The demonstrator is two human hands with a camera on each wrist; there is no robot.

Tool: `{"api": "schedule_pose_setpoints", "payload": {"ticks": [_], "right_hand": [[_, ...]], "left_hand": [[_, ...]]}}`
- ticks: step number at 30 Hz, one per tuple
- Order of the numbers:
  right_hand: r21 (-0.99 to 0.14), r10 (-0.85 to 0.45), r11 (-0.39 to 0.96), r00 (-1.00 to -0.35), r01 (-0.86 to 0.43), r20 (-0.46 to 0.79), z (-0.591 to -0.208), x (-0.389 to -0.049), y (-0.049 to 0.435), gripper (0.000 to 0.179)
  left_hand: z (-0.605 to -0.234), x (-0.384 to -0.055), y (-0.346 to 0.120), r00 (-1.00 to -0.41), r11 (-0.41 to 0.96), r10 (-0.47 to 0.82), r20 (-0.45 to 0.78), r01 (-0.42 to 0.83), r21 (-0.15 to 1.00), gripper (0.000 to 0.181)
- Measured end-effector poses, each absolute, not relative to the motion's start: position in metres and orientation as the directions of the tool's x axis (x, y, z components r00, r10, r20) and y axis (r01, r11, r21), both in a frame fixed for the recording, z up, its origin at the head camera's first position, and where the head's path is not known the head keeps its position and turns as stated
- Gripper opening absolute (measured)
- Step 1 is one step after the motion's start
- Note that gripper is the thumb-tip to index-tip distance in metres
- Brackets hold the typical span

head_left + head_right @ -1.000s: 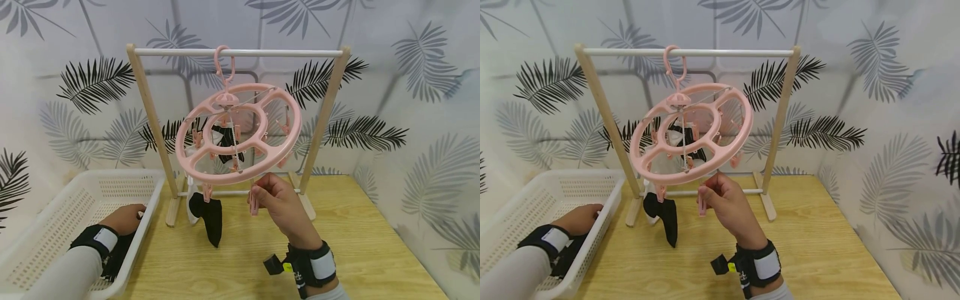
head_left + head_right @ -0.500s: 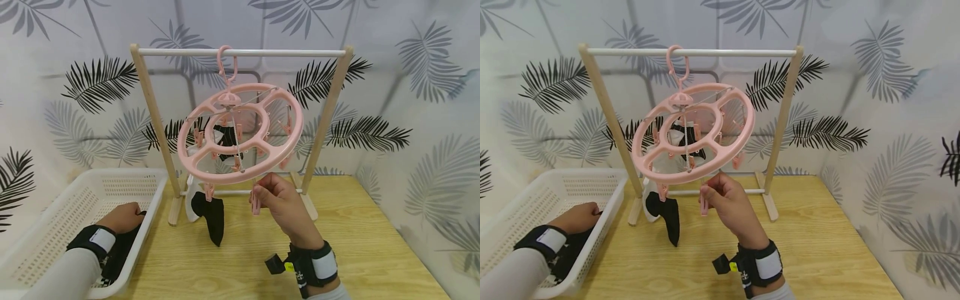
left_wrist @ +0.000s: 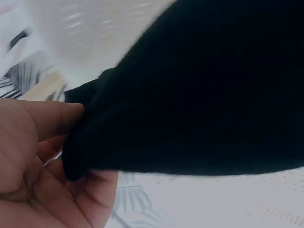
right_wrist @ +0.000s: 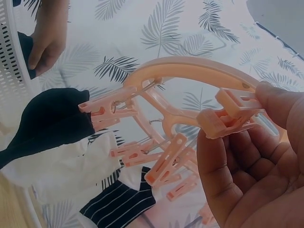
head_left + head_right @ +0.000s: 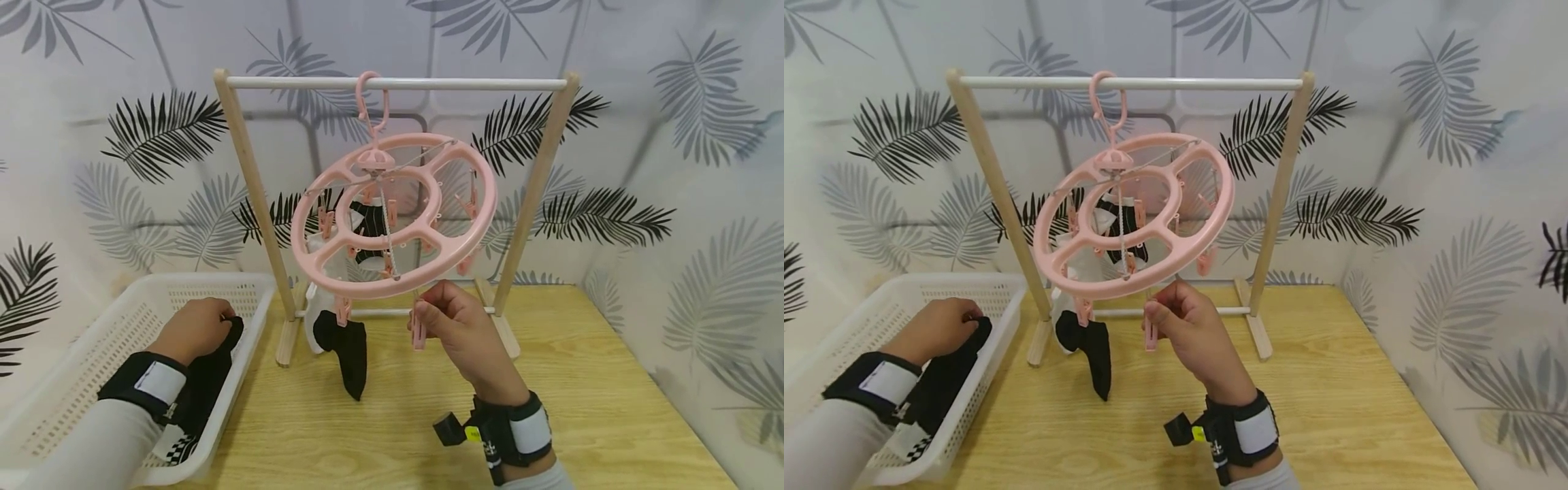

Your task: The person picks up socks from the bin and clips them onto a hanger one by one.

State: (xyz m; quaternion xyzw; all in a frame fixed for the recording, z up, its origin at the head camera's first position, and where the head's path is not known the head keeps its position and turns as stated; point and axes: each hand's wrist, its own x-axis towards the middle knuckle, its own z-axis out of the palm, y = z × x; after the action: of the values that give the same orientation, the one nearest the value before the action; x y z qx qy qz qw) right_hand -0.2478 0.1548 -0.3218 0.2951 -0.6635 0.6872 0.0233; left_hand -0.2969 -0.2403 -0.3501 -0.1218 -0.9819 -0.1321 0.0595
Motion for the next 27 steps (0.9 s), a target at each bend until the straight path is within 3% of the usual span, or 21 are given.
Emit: {"api": "schedule_pose_setpoints", "payload": {"ticks": [8, 17, 27], "right_hand": [[-0.897, -0.366, -0.117, -0.821, -0.426, 0.438, -0.320, -0.249, 0.155, 0.020], [-0.897, -0.366, -0.128, -0.821, -0.423, 0.439, -0.321, -0.247, 0.156, 0.016], [-0.894, -0.366, -0.130, -0.817, -0.429, 0.446, -0.321, -0.247, 0.158, 0.018]], "left_hand": [[-0.312, -0.284, -0.231, -0.957, 0.916, 0.200, 0.208, 0.258, 0.306, 0.023], [-0.280, -0.246, -0.199, -0.907, 0.883, 0.187, 0.377, 0.323, 0.339, 0.023], [-0.280, -0.206, -0.139, -0.867, 0.795, 0.155, 0.473, 0.394, 0.462, 0.019]]}}
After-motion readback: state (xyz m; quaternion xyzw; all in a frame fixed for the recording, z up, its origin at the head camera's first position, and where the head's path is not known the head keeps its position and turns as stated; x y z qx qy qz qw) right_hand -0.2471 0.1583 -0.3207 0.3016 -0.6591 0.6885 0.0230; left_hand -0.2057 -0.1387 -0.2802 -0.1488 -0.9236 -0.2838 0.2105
